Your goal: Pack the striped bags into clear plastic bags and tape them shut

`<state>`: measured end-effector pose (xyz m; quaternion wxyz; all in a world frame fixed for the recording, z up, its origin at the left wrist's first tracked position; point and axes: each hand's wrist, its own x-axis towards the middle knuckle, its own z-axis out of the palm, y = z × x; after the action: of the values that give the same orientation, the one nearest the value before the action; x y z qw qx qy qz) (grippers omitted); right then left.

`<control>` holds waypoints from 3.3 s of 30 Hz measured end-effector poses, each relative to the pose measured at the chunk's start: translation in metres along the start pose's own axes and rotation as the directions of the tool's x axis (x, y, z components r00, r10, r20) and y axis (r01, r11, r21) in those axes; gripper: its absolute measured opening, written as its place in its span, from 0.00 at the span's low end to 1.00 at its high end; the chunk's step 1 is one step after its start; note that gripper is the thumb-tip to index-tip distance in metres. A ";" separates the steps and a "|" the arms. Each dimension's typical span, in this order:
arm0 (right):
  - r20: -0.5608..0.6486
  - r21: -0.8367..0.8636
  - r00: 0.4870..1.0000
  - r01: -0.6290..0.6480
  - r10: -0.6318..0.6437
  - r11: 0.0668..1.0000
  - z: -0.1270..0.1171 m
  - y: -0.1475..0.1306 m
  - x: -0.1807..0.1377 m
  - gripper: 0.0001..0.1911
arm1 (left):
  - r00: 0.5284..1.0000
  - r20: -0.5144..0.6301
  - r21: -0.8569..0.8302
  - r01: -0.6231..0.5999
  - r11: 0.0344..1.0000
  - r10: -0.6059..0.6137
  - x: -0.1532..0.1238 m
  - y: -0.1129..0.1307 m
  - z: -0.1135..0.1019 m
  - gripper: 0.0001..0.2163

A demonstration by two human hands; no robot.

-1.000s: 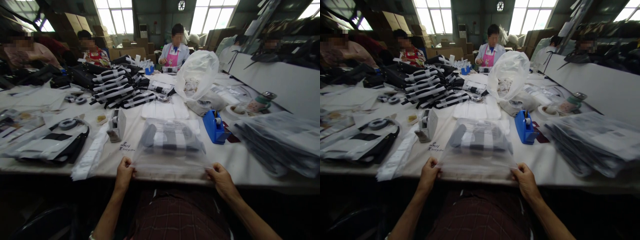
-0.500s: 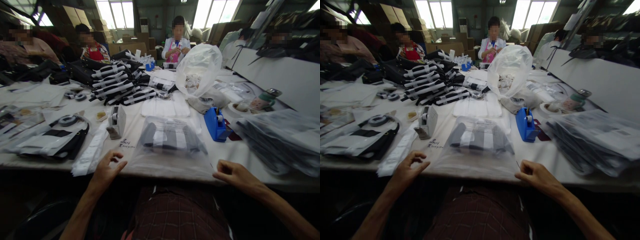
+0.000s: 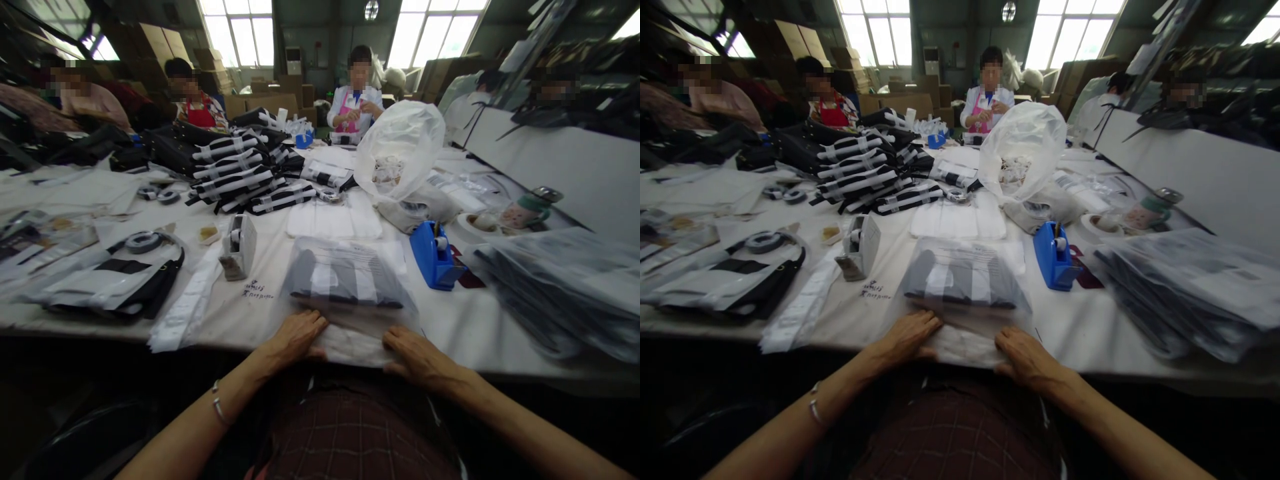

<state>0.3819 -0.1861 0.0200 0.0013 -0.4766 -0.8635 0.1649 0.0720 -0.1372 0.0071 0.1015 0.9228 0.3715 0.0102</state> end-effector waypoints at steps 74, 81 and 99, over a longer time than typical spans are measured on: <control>-0.351 -0.198 0.932 0.019 -0.088 0.980 0.022 -0.006 0.037 0.11 | 0.690 -0.640 0.235 -0.243 0.941 0.338 0.002 0.040 0.050 0.09; -0.312 -0.013 0.937 0.163 -0.159 0.986 -0.005 -0.016 0.012 0.10 | 0.664 -0.682 0.214 -0.219 0.952 0.306 0.009 0.039 0.033 0.09; -0.527 -0.191 0.846 -0.030 -0.076 0.981 -0.002 0.019 -0.015 0.09 | 0.794 -0.553 0.290 -0.101 0.952 0.253 0.011 0.019 0.010 0.09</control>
<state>0.4056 -0.1883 0.0189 0.1963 -0.4910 -0.8468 -0.0577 0.0940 -0.1446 0.0001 -0.1339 0.9109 0.2941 0.2566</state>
